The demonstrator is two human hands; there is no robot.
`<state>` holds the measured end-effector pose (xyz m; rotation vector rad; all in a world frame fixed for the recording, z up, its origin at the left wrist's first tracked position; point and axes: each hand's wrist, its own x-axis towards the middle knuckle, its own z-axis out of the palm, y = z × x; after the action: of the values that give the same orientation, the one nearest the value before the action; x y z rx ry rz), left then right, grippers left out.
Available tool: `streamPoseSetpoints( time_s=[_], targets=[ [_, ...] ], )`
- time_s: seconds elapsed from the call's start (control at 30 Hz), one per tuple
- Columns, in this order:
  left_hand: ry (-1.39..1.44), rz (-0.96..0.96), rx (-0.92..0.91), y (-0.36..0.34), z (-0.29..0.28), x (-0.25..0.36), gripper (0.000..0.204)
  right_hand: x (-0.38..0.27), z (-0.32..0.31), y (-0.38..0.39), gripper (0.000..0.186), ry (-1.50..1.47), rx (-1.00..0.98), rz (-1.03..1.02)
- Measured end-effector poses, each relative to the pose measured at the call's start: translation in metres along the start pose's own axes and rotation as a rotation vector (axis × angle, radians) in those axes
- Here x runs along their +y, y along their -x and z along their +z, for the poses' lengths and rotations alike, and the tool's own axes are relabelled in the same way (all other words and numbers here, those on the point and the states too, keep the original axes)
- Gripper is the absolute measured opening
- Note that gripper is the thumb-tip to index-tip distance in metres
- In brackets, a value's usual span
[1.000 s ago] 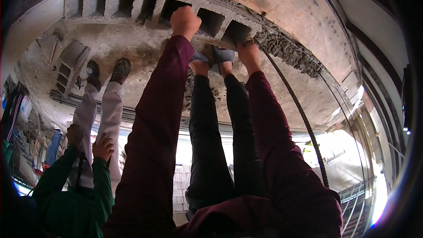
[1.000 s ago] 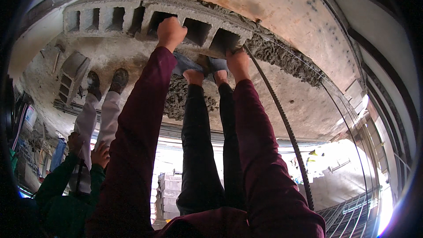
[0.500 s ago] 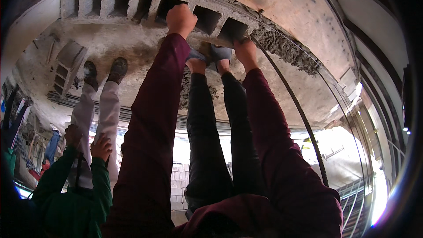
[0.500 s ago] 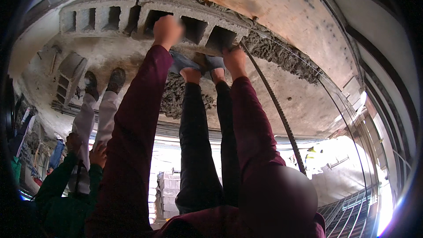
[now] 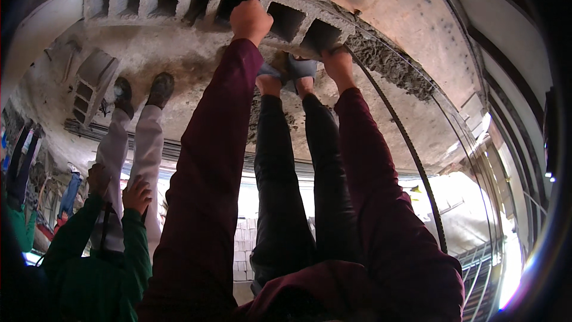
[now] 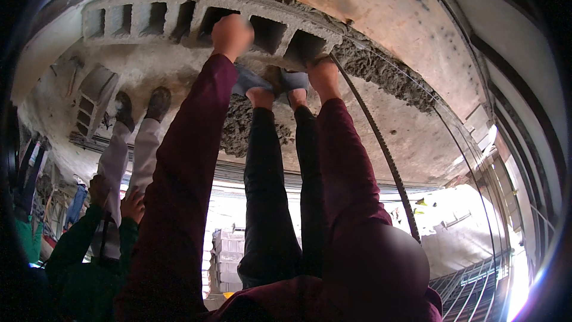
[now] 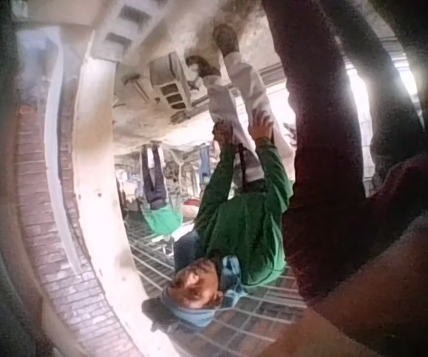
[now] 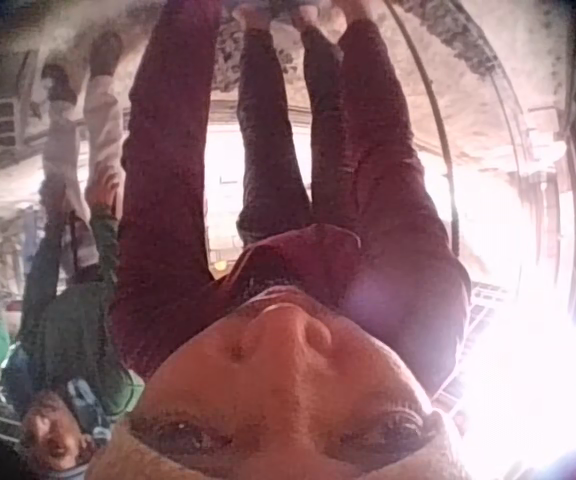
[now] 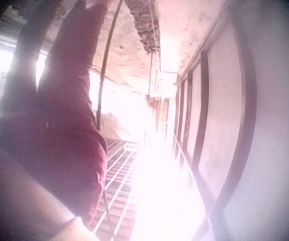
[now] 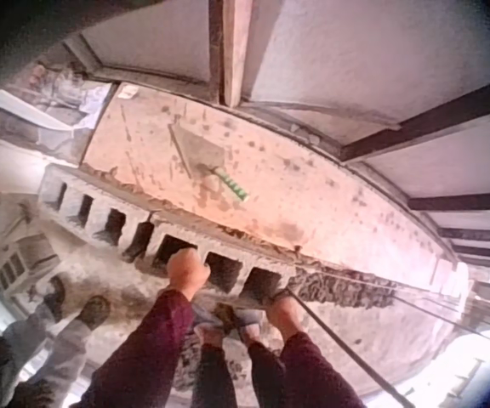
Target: The person scoops wet cement from the floor using a trowel and spreads it onto a row of hollow concrete blocks. They then use their hands to adjust the blocks and ensure they are properly seated in the mortar. The process involves repetitive scooping, spreading, and block placement.
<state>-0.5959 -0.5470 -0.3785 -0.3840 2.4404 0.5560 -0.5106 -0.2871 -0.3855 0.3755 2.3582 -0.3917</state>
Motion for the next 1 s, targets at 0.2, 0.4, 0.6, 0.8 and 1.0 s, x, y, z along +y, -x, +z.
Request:
streamPoseSetpoints(
  time_s=[0.2, 0.4, 0.6, 0.8, 1.0],
  targets=[
    [0.031, 0.005, -0.023, 0.001, -0.002, 0.003, 0.029, 0.006, 0.003, -0.002, 0.05, -0.026, 0.049, 0.062],
    [0.017, 0.006, -0.013, 0.0, -0.003, -0.002, 0.029, -0.008, -0.006, 0.001, 0.052, -0.042, -0.05, 0.097],
    [0.026, 0.048, 0.026, 0.0, 0.003, -0.003, 0.026, -0.002, -0.003, -0.001, 0.051, -0.035, -0.027, 0.037],
    [0.017, 0.02, 0.021, 0.002, 0.001, 0.0, 0.028, -0.001, -0.003, -0.004, 0.049, -0.091, -0.043, 0.092],
    [0.011, 0.016, 0.013, 0.004, -0.002, 0.001, 0.029, -0.006, -0.004, 0.001, 0.049, -0.098, 0.001, 0.124]
  ],
)
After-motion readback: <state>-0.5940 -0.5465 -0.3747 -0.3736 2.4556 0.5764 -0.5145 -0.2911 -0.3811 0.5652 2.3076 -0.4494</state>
